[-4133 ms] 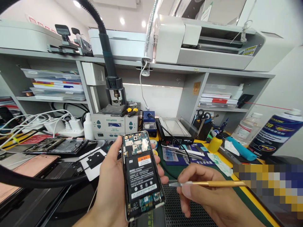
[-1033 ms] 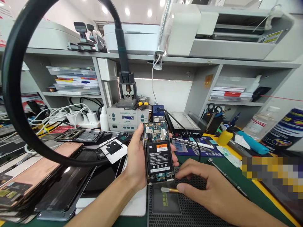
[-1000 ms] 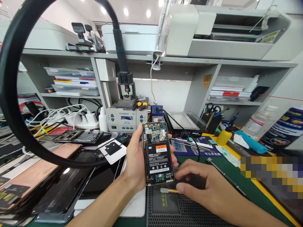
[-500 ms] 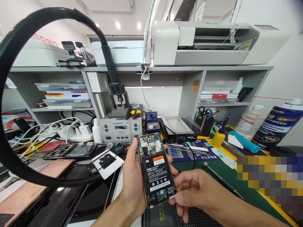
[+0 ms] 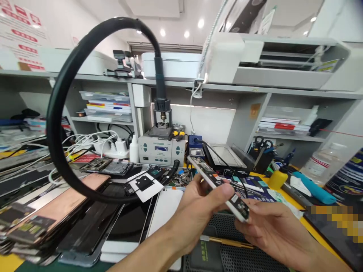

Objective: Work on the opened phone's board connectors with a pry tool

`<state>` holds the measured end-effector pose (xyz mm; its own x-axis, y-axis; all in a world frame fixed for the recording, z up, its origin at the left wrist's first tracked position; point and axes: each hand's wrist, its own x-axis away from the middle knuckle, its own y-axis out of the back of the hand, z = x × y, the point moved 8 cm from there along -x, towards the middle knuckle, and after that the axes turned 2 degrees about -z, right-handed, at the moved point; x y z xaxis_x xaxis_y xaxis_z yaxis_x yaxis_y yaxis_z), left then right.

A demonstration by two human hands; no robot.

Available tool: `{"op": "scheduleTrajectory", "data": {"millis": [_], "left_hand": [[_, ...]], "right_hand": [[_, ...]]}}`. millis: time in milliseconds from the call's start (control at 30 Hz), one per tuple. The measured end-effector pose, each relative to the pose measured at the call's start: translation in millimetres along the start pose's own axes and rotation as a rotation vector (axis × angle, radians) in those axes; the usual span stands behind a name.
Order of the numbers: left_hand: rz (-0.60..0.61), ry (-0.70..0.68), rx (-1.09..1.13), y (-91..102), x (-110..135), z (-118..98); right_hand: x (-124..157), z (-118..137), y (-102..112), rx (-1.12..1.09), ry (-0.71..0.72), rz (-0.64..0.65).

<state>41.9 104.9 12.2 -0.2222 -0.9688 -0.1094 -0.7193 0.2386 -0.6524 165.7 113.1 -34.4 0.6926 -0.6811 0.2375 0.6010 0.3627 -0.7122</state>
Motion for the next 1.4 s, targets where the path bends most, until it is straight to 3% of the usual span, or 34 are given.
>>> {"op": "scheduleTrajectory", "data": {"millis": [233,567,1000,1267,1400], "left_hand": [[-0.26,-0.138,-0.125,14.4,6.4,-4.4],[-0.319,-0.165,-0.225,20.0,13.1,-7.5],[-0.467,-0.121,-0.36,31.0,15.4,-20.5],[-0.397,-0.117,-0.272,32.4,7.0,-15.7],[-0.29,-0.123,-0.199,30.5,0.2,-12.9]], "right_hand": [[-7.3,-11.7,3.1,-0.058,-0.026,-0.094],[-6.8,-15.7,6.7,-0.082,-0.024,-0.186],[-9.6,-17.5,3.5,-0.121,-0.059,-0.147],[-10.4,-16.5,6.1,-0.082,-0.054,-0.134],[-8.0,-15.5,1.5,-0.015,-0.024,-0.123]]}}
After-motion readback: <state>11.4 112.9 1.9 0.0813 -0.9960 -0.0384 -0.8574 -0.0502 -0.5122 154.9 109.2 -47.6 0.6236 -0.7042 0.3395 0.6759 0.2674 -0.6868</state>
